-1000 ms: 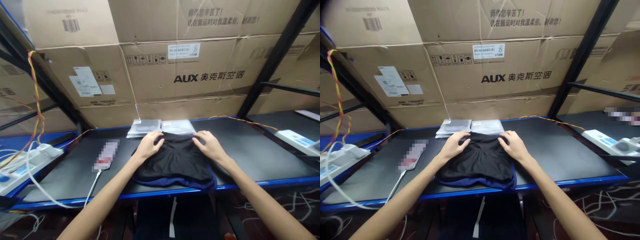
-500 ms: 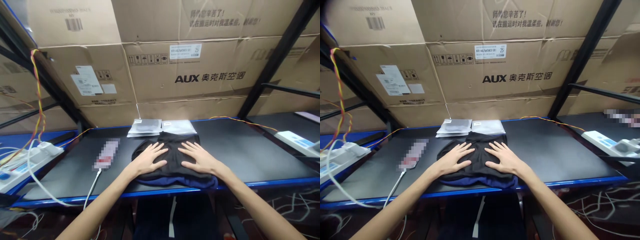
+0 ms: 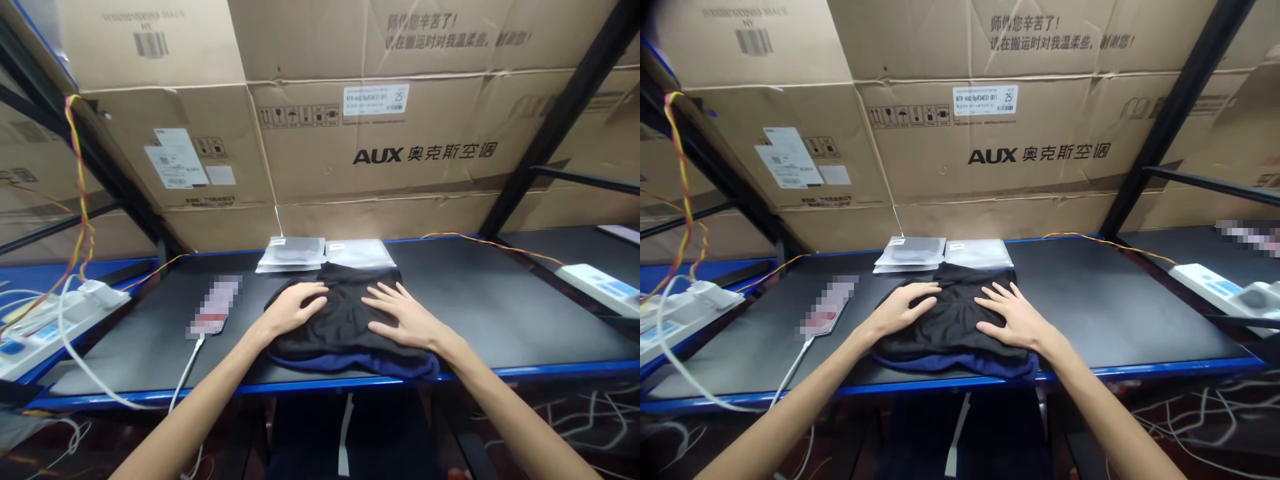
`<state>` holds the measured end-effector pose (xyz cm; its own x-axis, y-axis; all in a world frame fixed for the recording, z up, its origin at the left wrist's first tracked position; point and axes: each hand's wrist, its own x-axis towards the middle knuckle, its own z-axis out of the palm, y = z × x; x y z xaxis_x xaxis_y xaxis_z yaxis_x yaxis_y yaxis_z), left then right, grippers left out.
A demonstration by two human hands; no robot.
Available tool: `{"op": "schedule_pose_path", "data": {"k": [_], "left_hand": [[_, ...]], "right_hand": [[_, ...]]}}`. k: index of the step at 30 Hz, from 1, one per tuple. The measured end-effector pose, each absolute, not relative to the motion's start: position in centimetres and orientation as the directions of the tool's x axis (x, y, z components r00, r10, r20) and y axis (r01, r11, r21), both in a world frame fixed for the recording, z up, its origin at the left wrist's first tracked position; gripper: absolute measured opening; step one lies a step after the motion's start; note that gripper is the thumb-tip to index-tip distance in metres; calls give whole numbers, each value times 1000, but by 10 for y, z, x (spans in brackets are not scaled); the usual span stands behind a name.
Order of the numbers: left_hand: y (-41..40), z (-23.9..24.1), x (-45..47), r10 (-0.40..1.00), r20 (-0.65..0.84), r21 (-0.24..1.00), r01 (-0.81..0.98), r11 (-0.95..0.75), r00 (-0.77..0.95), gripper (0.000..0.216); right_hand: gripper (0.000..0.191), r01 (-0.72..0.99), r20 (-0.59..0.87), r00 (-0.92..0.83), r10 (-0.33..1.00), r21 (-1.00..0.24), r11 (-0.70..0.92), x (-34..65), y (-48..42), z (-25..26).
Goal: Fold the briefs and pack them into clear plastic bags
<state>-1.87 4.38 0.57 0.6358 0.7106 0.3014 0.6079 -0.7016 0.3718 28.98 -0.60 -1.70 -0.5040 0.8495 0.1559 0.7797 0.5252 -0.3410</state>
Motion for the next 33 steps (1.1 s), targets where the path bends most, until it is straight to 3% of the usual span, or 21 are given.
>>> {"op": "schedule_pose_path", "data": {"k": [4, 8, 12, 19, 22, 26, 33], "left_hand": [[82, 7, -28, 746, 480, 271, 730, -627, 462, 35], [120, 8, -35, 813, 411, 70, 875, -480, 413, 61], [138, 10, -37, 839, 375, -45, 912, -409, 395, 62], [116, 23, -29, 787, 510, 19, 911, -413, 346, 54], [83, 28, -13, 701, 561, -25, 855, -518, 441, 57], [37, 23, 10, 630, 523, -37, 754, -656, 574, 58], [20, -3, 21, 644, 335, 0, 683, -730, 688, 59]], "right_hand": [[60, 791, 139, -498, 856, -332, 514, 289, -6, -16], [61, 792, 137, -496, 858, -335, 511, 289, -6, -16], [60, 784, 140, -496, 857, -351, 511, 290, -6, -16], [58, 775, 136, -491, 860, -382, 503, 291, -6, -16], [53, 765, 132, -491, 861, -408, 499, 292, -5, -17], [47, 756, 150, -495, 856, -410, 509, 293, -4, -19], [36, 745, 224, -462, 858, -428, 512, 292, -3, -21]]}}
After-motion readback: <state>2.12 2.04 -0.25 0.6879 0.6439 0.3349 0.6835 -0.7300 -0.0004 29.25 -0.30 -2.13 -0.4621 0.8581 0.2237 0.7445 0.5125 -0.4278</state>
